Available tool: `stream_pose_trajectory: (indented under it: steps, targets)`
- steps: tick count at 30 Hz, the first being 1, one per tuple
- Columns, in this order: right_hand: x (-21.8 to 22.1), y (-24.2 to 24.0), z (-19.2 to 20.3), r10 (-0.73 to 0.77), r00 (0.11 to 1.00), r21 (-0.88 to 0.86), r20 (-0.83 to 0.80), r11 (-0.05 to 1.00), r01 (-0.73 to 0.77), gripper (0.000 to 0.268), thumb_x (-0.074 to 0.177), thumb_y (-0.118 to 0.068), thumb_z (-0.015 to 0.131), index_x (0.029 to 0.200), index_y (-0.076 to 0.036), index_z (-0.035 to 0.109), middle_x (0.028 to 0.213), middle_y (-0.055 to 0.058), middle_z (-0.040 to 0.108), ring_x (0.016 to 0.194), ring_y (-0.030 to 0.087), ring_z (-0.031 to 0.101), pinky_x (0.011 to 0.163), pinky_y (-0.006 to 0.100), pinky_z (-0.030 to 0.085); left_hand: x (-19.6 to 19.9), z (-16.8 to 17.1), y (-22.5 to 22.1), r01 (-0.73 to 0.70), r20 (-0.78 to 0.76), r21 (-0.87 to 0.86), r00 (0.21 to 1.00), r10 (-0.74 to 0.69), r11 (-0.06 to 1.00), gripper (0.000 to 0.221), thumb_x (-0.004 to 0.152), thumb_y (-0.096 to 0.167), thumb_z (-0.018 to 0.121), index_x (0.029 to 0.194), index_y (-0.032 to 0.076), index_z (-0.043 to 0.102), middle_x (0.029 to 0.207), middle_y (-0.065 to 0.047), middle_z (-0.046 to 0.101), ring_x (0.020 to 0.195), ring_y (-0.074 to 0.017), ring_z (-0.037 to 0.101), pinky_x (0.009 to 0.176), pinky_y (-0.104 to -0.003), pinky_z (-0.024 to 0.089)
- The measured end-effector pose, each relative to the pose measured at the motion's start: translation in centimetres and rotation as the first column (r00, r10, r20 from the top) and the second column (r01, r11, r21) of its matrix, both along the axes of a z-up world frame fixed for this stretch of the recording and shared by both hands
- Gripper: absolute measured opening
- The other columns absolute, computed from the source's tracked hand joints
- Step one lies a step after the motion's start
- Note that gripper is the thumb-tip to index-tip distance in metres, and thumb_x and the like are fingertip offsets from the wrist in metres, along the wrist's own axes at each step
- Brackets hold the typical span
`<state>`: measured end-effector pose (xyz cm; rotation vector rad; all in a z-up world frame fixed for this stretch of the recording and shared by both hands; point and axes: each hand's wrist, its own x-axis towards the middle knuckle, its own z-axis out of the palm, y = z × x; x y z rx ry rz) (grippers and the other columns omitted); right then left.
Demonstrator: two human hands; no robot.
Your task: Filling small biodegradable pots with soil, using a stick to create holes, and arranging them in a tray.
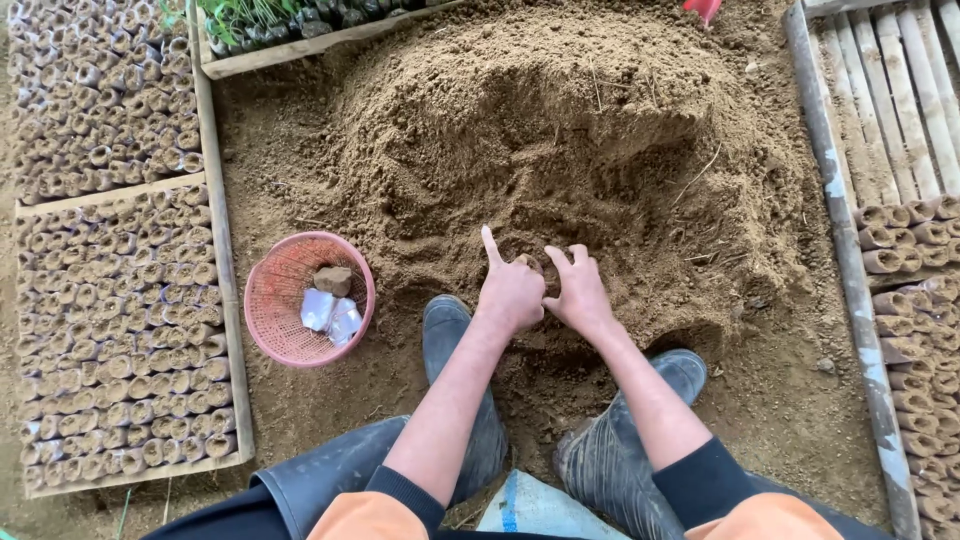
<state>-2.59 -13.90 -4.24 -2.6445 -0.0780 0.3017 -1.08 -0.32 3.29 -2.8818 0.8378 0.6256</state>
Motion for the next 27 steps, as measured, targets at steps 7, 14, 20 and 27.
stream_pose_trajectory:
  steps: [7,14,20,27]
  targets:
    - [2.0,-1.6,2.1,-0.121,0.991,0.298,0.064,0.950,0.097,0.046,0.066,0.000,0.082,0.106,-0.021,0.075,0.092,0.008,0.076,0.094,0.033,0.073,0.081,0.045,0.061,0.8,-0.7,0.5,-0.002,-0.005,-0.009,1.000,0.002,1.000,0.030,0.079,0.022,0.058,0.099,0.021,0.080,0.100,0.001,0.079,0.123,-0.0186,0.062,0.113,-0.086,-0.011]
    - [1.0,0.4,9.8,0.220,0.940,0.126,-0.261,0.973,-0.192,0.086,0.077,0.015,0.061,0.153,-0.021,0.042,0.123,0.025,0.070,0.116,0.047,0.065,0.098,0.059,0.054,0.1,-0.7,-0.8,-0.011,0.081,-0.106,0.997,0.020,0.994,0.036,0.087,0.017,0.052,0.115,0.013,0.074,0.105,-0.003,0.079,0.120,-0.0170,0.065,0.116,-0.080,-0.016]
    - [0.4,-0.6,6.9,0.315,0.943,0.015,-0.112,0.949,-0.315,0.085,0.080,0.013,0.061,0.156,-0.015,0.035,0.106,0.029,0.071,0.102,0.048,0.069,0.088,0.059,0.058,-0.3,0.4,0.1,-0.004,0.105,-0.098,0.994,0.014,0.995,0.033,0.087,0.019,0.053,0.109,0.017,0.077,0.105,-0.001,0.078,0.113,-0.0164,0.068,0.115,-0.083,-0.008]
    - [1.0,-2.0,4.9,0.144,0.956,0.314,0.254,0.923,-0.222,0.045,0.085,0.004,0.071,0.127,-0.009,0.065,0.096,0.015,0.078,0.092,0.035,0.075,0.081,0.048,0.060,1.6,-0.6,3.2,-0.510,-0.244,-0.478,0.859,0.450,0.715,0.032,0.094,0.029,0.044,0.107,0.025,0.073,0.099,-0.007,0.077,0.099,-0.0328,0.074,0.095,-0.056,0.055]
